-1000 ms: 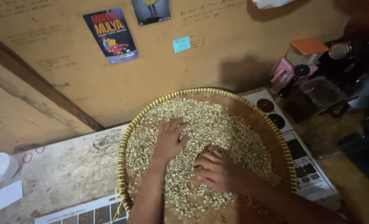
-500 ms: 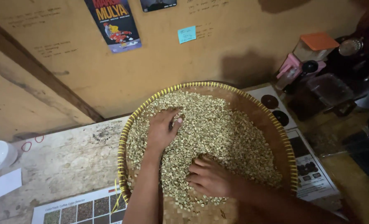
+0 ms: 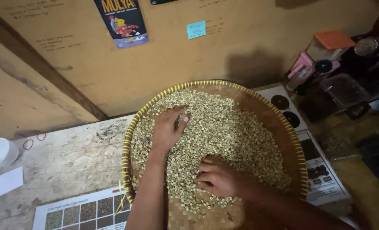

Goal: Sorting green coffee beans by hand in a woven tray to remove defects

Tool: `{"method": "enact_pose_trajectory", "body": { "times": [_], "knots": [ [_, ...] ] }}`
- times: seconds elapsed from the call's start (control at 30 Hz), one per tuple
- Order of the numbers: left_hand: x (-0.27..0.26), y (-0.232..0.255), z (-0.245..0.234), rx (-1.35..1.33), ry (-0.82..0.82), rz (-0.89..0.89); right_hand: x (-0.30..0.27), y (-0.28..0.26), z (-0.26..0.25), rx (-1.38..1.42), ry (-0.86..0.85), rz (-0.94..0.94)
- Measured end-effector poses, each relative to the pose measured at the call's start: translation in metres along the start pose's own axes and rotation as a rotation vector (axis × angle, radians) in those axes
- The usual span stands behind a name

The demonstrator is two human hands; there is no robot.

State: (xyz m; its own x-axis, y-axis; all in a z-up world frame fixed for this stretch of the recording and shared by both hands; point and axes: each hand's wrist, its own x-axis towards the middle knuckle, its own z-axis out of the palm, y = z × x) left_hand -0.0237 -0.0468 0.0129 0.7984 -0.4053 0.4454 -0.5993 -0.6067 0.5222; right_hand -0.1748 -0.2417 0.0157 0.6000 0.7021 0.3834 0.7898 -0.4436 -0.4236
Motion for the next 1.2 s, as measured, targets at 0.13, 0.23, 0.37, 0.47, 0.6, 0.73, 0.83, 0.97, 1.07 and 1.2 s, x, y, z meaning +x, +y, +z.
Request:
{"method": "enact_pose_trajectory", "body": {
  "times": [0.13, 0.23, 0.37, 0.47, 0.6, 0.73, 0.83, 0.97, 1.07, 1.2],
  "knots": [
    [0.002, 0.003, -0.003, -0.004, -0.056, -0.053, -0.004, 0.004, 0.009, -0.056, -0.013, -0.019],
    [0.001, 0.001, -0.001, 0.010, -0.043, -0.022, -0.008, 0.004, 0.013, -0.061, -0.071, 0.007],
    [0.001, 0.003, -0.002, -0.007, 0.006, 0.029, -0.011, 0.002, 0.017, -0.152, -0.141, 0.039],
    [0.002, 0.002, -0.001, -0.007, -0.019, 0.001, -0.008, 0.001, 0.011, -0.153, -0.139, 0.021],
    [0.001, -0.006, 0.003, -0.020, 0.042, 0.063, -0.008, 0.000, 0.005, -0.066, -0.154, -0.022],
    [0.001, -0.007, 0.004, -0.009, 0.026, 0.047, -0.009, 0.000, 0.009, -0.040, -0.172, 0.006],
    [0.001, -0.012, 0.008, -0.004, 0.045, 0.057, -0.011, 0.002, 0.016, -0.076, -0.164, 0.022],
    [0.001, -0.012, 0.008, -0.025, 0.083, 0.103, -0.017, 0.010, 0.034, -0.183, -0.297, 0.108],
    [0.002, -0.006, 0.004, -0.033, 0.086, 0.099, -0.022, 0.020, 0.045, -0.257, -0.329, 0.199],
    [0.001, 0.001, -0.002, -0.005, 0.020, 0.018, -0.014, 0.013, 0.027, 0.018, -0.181, 0.229]
  ]
}}
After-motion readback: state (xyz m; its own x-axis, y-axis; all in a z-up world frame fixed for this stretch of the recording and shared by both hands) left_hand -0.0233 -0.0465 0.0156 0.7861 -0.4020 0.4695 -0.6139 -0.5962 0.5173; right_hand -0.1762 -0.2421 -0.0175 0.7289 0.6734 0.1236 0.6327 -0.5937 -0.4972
